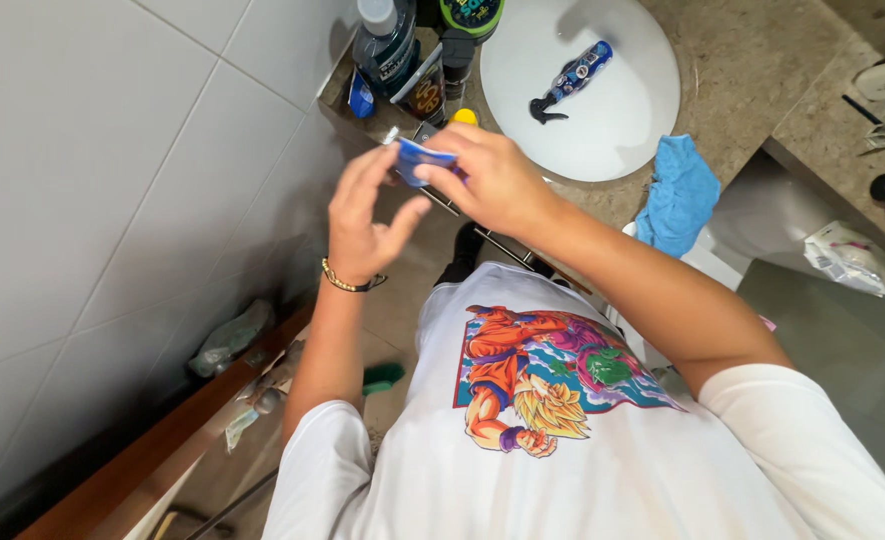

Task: The person cleans a bathroom countertop and sink using a blue cloth and soapy water. They wipe the sink basin and surrounding counter, rinse the cloth under the faucet, and repeatedly wipe the surfaces. The person also moves various toiletries and bottles around the counter to clean underneath them.

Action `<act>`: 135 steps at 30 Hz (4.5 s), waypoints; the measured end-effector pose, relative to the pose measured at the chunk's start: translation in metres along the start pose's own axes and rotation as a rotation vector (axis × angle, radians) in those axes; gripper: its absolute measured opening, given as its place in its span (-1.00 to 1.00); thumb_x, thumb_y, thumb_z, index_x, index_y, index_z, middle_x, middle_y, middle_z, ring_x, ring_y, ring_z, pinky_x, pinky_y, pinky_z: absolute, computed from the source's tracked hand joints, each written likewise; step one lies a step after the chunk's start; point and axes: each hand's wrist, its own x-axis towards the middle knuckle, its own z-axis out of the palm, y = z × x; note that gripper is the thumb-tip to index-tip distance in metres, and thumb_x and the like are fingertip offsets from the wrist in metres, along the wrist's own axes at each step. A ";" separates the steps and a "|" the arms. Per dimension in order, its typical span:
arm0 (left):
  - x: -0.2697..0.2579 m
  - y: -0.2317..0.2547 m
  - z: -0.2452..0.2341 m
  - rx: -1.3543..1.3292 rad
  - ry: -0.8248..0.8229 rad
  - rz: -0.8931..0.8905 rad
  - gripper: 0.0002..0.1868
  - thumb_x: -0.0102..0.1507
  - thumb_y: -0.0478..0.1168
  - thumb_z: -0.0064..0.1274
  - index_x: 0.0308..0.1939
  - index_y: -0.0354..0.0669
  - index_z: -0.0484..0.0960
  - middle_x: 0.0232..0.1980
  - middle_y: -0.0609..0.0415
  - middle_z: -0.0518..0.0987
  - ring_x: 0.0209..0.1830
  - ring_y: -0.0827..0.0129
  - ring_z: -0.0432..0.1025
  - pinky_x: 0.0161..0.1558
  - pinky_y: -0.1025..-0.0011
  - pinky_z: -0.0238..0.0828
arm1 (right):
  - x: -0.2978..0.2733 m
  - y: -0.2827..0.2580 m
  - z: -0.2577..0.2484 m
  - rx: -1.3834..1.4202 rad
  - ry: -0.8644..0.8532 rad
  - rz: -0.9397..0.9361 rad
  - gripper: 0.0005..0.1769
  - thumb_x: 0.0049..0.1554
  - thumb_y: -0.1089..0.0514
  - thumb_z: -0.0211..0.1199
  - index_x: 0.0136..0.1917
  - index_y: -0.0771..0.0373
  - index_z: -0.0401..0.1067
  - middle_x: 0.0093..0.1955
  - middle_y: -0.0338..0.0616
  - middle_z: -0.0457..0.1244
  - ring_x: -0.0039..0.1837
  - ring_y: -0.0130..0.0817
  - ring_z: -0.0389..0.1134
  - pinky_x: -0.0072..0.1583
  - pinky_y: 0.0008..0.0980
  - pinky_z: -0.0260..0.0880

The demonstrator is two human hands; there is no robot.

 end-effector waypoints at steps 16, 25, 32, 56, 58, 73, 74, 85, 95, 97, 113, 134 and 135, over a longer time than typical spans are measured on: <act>-0.042 -0.219 0.089 0.169 0.396 -0.523 -0.79 0.30 -0.25 0.26 -0.22 -0.37 0.61 -0.27 -0.01 0.60 -0.35 0.38 0.49 -0.23 0.36 0.45 | -0.073 0.018 -0.054 0.122 0.049 0.260 -0.68 0.28 0.14 0.28 0.25 0.31 0.42 0.15 -0.08 0.33 0.05 -0.37 0.43 0.08 -0.40 0.45; -0.034 -0.218 0.098 0.165 0.328 -0.452 -0.64 0.23 -0.30 0.28 0.05 -0.31 0.55 -0.09 -0.01 0.51 -0.22 0.36 0.52 -0.20 0.40 0.53 | -0.152 0.045 -0.080 0.103 0.199 0.505 -0.70 0.27 0.15 0.24 0.23 0.33 0.42 0.10 -0.10 0.37 0.04 -0.39 0.43 0.06 -0.40 0.45; -0.061 -0.160 0.039 0.534 0.284 -0.317 -0.56 0.36 -0.24 0.34 0.23 -0.24 0.50 0.15 0.01 0.48 -0.10 0.35 0.44 -0.07 0.43 0.43 | -0.203 0.065 -0.097 0.123 0.324 0.608 -0.64 0.23 0.14 0.28 0.25 0.31 0.40 0.15 -0.13 0.36 0.06 -0.43 0.41 0.02 -0.43 0.45; 0.103 0.090 0.730 -0.097 -0.442 0.246 -0.14 0.12 -0.22 0.43 0.37 -0.35 0.25 0.32 -0.23 0.40 0.28 -0.14 0.38 0.30 0.13 0.35 | -0.517 0.282 -0.252 0.289 1.023 0.827 -0.37 0.25 0.14 0.33 0.45 0.30 0.11 0.34 0.00 0.19 0.06 -0.45 0.36 0.04 -0.44 0.43; 0.105 0.086 0.757 -0.031 -0.430 0.169 -0.21 0.06 -0.21 0.45 0.26 -0.31 0.35 0.23 -0.21 0.46 0.21 -0.13 0.41 0.23 0.15 0.38 | -0.520 0.277 -0.255 0.402 1.036 0.831 -0.38 0.24 0.16 0.31 0.44 0.30 0.10 0.34 0.00 0.17 0.04 -0.47 0.35 0.01 -0.46 0.42; 0.103 0.058 0.683 -0.503 -0.455 -0.492 -0.72 0.33 -0.19 0.27 -0.02 -0.29 0.57 -0.29 0.12 0.59 -0.39 0.54 0.39 -0.33 0.49 0.36 | -0.444 0.337 -0.310 0.306 0.900 0.711 -0.45 0.32 0.15 0.28 0.45 0.30 0.12 0.32 -0.08 0.23 0.00 -0.51 0.38 0.01 -0.52 0.41; 0.105 0.053 0.672 -0.659 -0.495 -0.563 -0.72 0.34 -0.21 0.25 0.00 -0.30 0.56 -0.27 0.13 0.57 -0.39 0.54 0.37 -0.35 0.49 0.33 | -0.433 0.343 -0.311 0.300 0.886 0.675 -0.44 0.33 0.15 0.28 0.46 0.31 0.11 0.34 -0.07 0.21 0.03 -0.51 0.38 0.03 -0.52 0.43; 0.103 0.010 0.572 -0.761 -0.464 -0.661 -0.73 0.36 -0.21 0.18 0.07 -0.21 0.51 -0.15 0.24 0.55 -0.26 0.62 0.43 -0.21 0.59 0.46 | -0.359 0.358 -0.295 0.114 0.771 0.748 -0.49 0.29 0.03 0.32 0.38 0.31 0.29 0.19 -0.09 0.36 -0.03 -0.37 0.42 0.04 -0.35 0.45; 0.111 -0.016 0.531 -0.747 -0.424 -0.628 -0.71 0.36 -0.22 0.17 0.09 -0.26 0.51 -0.10 0.21 0.62 -0.21 0.62 0.47 -0.14 0.58 0.49 | -0.337 0.407 -0.337 -0.636 0.685 0.666 -0.24 0.16 0.27 0.48 0.47 0.23 0.11 0.37 0.25 0.13 0.29 0.35 0.28 0.22 0.06 0.39; 0.105 -0.014 0.520 -0.686 -0.419 -0.626 -0.69 0.35 -0.20 0.18 0.09 -0.28 0.52 -0.14 0.21 0.59 -0.25 0.60 0.45 -0.16 0.57 0.49 | -0.334 0.411 -0.338 -0.615 0.691 0.717 -0.25 0.16 0.24 0.51 0.46 0.24 0.12 0.34 0.25 0.14 0.28 0.35 0.28 0.22 0.07 0.38; 0.097 0.005 0.444 -0.307 -0.254 -0.427 -0.65 0.32 -0.16 0.23 0.07 -0.29 0.54 -0.16 0.16 0.59 -0.18 0.58 0.42 -0.21 0.55 0.48 | -0.271 0.440 -0.298 -0.517 0.677 0.568 -0.54 0.24 0.22 0.42 0.30 0.38 0.31 0.14 0.27 0.32 0.18 0.26 0.34 0.17 0.04 0.33; 0.213 -0.069 0.523 0.205 -0.138 -0.194 -0.70 0.31 -0.21 0.26 0.02 -0.20 0.52 -0.17 -0.09 0.61 -0.22 0.06 0.50 -0.17 0.19 0.43 | -0.294 0.368 -0.338 -0.318 1.125 0.605 -0.49 0.27 0.27 0.41 0.37 0.31 0.23 0.29 -0.03 0.16 0.25 -0.26 0.28 0.11 -0.43 0.47; 0.216 -0.076 0.527 0.200 -0.124 -0.194 -0.68 0.30 -0.22 0.26 0.05 -0.21 0.51 -0.16 -0.09 0.61 -0.22 0.07 0.51 -0.16 0.19 0.43 | -0.308 0.366 -0.350 -0.381 1.154 0.606 -0.48 0.29 0.30 0.41 0.37 0.32 0.19 0.31 -0.05 0.13 0.28 -0.26 0.25 0.10 -0.46 0.47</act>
